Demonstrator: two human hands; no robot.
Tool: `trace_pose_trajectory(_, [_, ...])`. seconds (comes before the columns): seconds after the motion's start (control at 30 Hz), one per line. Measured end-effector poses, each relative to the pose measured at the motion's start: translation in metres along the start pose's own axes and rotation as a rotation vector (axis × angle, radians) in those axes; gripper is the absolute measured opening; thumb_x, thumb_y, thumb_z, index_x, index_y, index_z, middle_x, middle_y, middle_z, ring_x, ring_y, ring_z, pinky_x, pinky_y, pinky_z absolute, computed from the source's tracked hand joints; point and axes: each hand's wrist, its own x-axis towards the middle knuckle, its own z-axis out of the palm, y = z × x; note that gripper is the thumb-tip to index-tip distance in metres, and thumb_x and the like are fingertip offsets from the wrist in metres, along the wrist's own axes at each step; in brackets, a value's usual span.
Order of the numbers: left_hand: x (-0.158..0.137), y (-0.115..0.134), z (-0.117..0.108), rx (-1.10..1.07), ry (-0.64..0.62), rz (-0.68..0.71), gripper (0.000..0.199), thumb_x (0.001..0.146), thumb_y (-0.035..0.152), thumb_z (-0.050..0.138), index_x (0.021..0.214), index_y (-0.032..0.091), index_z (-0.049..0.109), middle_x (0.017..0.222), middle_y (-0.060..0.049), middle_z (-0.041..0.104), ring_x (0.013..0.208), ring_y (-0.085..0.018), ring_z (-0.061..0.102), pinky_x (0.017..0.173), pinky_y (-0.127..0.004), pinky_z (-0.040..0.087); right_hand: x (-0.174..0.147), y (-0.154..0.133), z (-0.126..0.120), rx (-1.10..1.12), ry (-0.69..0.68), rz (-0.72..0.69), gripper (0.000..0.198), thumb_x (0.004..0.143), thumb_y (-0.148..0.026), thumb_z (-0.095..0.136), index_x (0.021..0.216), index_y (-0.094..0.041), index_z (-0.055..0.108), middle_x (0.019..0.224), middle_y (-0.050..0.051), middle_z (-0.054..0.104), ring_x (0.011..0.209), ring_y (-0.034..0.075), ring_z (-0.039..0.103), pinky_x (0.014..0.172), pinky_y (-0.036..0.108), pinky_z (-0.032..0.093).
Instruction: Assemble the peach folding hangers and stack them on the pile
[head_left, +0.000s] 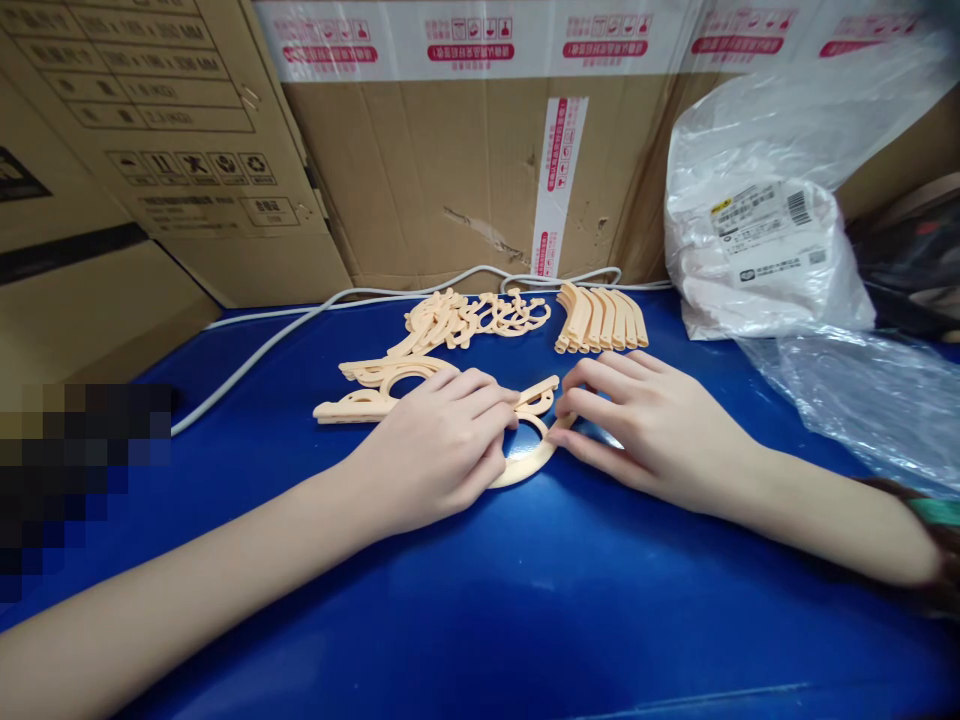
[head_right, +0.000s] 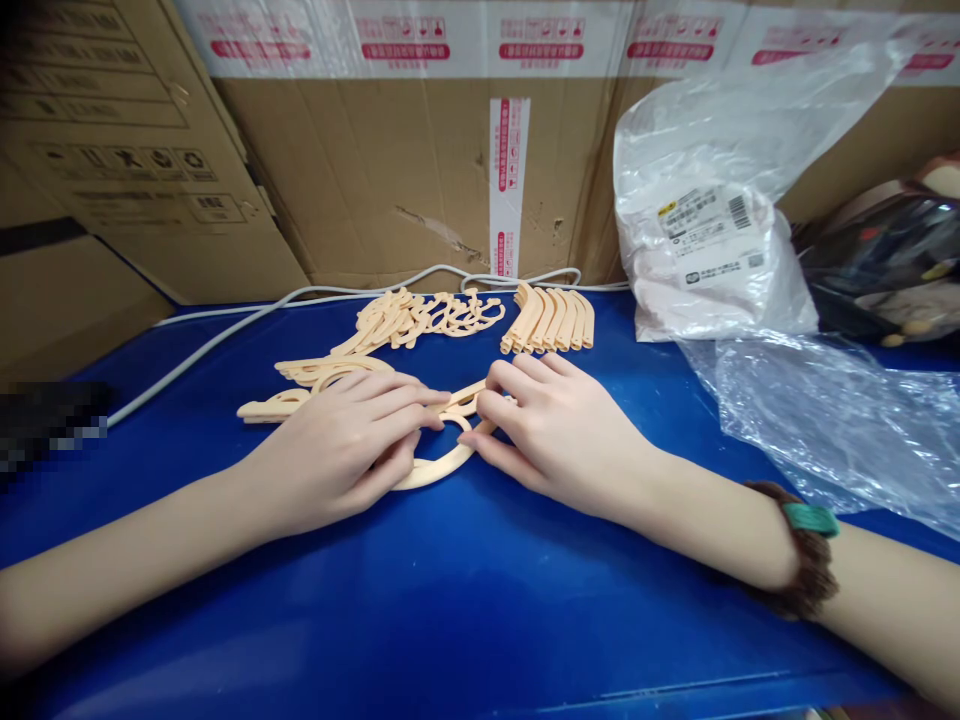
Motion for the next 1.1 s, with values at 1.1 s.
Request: trace_pose_trajectory(1.1, [-0.0019,-0.0033,0.0076,0.014,-0.124,-0.105,0.057,0.100,0.048,0.033,0.131,0.005,0.055,0.139,-0.019,0.054,0.131,-0.033,0.046,0.106,-0.051,0.038,-0.0002,-0.0076,0.0044,0.135,-0.003,-0.201,0.028,0.100,-0.028,0.042,0.093,-0.015,0.066,0.082,0.005,0.063,0.071,0.017,0.050,0.070,0.030,0.034])
